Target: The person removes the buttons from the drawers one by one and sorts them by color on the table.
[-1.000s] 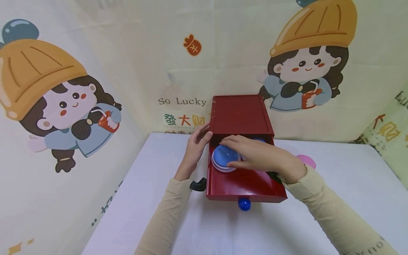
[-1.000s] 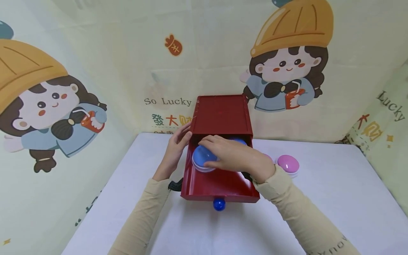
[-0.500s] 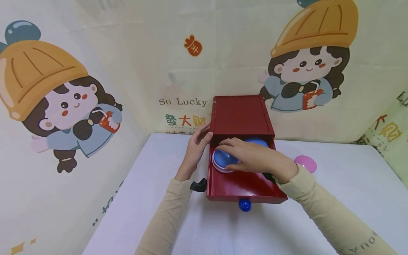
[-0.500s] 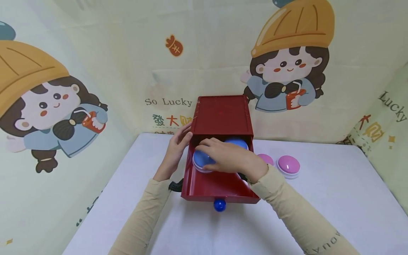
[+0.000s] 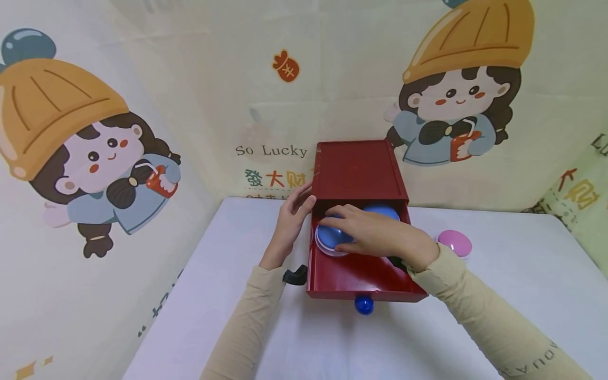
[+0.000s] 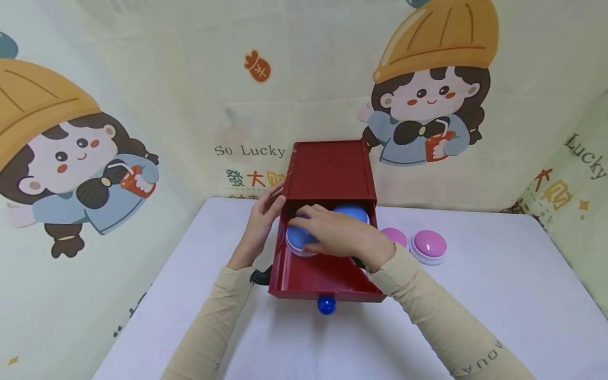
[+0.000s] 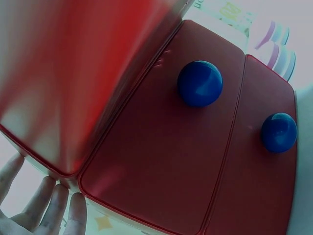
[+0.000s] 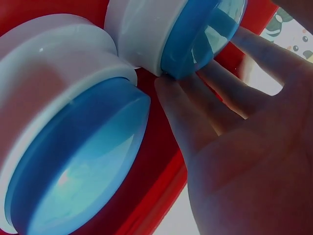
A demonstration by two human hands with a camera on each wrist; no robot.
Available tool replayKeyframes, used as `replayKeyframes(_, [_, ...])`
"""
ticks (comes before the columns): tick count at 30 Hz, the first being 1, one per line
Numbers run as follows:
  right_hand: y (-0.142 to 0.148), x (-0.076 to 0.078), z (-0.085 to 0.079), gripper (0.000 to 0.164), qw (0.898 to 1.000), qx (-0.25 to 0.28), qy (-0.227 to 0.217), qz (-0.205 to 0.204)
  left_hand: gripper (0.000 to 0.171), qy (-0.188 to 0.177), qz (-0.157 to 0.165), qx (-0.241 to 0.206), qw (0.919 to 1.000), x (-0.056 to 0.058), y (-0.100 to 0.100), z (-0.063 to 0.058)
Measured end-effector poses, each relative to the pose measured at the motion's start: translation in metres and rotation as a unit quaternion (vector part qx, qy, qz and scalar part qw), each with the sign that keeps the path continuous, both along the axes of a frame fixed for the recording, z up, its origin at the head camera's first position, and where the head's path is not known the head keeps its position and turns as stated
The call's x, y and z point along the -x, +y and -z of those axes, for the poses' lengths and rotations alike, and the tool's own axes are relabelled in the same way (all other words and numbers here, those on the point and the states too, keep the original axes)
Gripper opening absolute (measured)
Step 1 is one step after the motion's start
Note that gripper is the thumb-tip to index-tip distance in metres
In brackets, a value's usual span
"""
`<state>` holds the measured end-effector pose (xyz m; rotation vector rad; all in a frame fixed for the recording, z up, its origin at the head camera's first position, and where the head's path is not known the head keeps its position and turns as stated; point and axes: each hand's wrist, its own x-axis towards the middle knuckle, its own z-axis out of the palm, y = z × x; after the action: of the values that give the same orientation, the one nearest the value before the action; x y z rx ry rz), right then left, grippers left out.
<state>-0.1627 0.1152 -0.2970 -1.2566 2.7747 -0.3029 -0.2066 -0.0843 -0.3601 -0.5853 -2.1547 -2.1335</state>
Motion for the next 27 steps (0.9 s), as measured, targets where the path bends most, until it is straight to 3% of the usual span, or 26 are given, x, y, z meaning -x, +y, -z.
replayKeyframes(11, [-0.001, 0.001, -0.001, 0.061, 1.0, 0.01, 0.014, -0.007, 0.046, 0.003, -0.005, 0.003, 1.0, 0.0, 0.0, 0.001])
replayKeyframes(19, [0.001, 0.0, -0.002, 0.061, 0.999, 0.019, 0.026, -0.013, 0.044, -0.002, -0.009, 0.001, 1.0, 0.014, -0.001, 0.017])
replayKeyframes(27, [0.001, 0.0, -0.001, 0.06, 0.999, 0.022, 0.034, -0.02, 0.044, 0.003, -0.01, 0.0, 0.9999, 0.016, -0.001, 0.021])
